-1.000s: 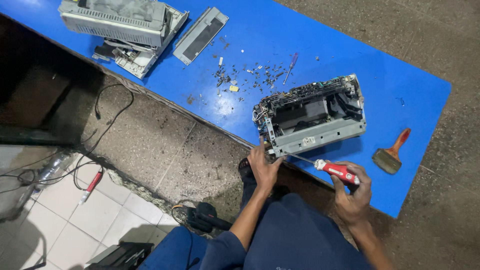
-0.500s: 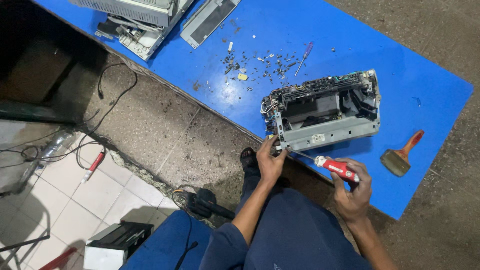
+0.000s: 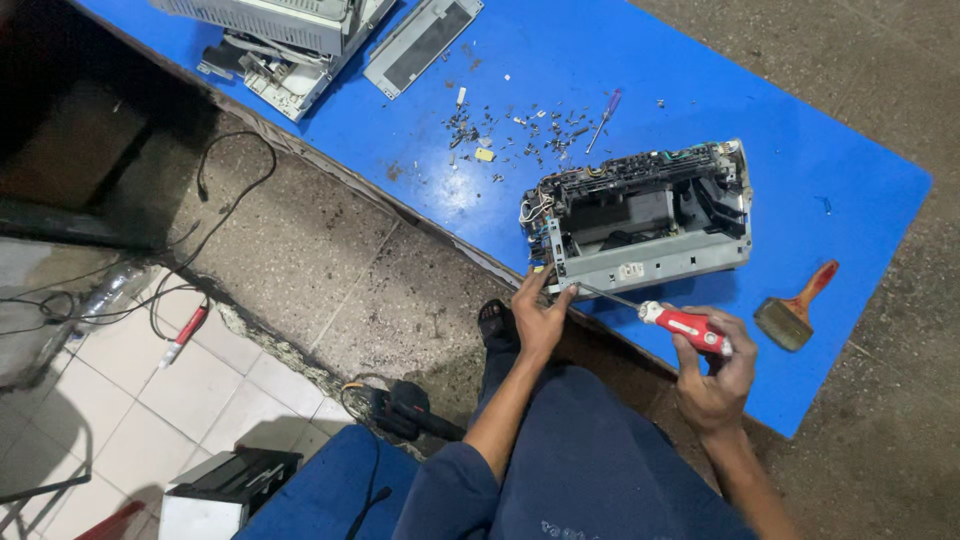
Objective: The person assembles an electronic device on a blue workbench, using a screwdriver to fasten screws and aligning internal components. They attach a metal panel and a plastic casing to the device, then flip it to inspect the interior.
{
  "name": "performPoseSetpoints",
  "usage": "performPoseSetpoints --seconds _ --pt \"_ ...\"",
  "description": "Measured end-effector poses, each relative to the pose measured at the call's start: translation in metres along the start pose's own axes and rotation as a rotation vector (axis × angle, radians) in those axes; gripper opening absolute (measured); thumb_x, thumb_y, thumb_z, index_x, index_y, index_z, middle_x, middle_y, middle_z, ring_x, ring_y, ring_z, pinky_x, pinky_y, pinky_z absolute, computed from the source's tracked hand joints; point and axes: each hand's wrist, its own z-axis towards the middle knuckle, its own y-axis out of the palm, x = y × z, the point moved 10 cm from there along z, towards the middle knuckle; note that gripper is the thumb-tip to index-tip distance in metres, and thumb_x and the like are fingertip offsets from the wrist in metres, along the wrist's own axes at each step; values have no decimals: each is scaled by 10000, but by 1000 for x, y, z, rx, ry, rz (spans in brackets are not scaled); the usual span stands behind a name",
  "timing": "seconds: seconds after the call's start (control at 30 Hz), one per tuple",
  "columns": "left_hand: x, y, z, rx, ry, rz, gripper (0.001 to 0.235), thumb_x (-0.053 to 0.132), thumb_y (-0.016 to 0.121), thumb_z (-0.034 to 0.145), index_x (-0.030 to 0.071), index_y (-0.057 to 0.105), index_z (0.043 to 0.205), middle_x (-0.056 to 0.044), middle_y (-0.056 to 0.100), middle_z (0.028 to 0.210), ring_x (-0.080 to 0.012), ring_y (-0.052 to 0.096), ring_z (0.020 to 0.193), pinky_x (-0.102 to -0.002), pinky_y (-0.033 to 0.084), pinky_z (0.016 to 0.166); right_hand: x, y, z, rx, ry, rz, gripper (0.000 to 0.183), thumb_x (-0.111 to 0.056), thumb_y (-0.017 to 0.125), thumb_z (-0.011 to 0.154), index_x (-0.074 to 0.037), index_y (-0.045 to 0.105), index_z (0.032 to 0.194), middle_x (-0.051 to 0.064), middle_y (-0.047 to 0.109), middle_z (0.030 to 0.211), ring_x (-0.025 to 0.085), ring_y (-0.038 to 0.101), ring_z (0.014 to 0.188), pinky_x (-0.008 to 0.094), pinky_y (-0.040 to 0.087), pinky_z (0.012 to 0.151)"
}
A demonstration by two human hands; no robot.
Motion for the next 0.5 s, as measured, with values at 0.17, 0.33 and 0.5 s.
performPoseSetpoints --seconds 0.17,0.33,0.5 --pt "9 0 5 -11 91 5 504 92 827 785 -18 696 1259 -227 731 1174 -417 645 1256 -454 374 1198 -23 23 11 -94 -105 -102 504 97 712 905 -18 432 1308 234 632 1212 330 682 1123 392 589 953" --pt "9 1 4 -21 100 -4 481 67 835 776 -14 699 1230 -192 742 1086 -353 722 1080 -465 339 1247 -38 40 19 -165 -174 -155 505 81 734 885 -19 456 1294 224 653 1178 348 701 1098 402 592 926" --pt "17 -2 7 -5 82 -22 458 41 798 771 -10 704 1217 -175 740 1063 -332 727 1043 -469 351 1241 -45 49 26 -207 -218 -197 525 96 751 844 -31 472 1270 216 657 1182 372 696 1082 415 586 911"
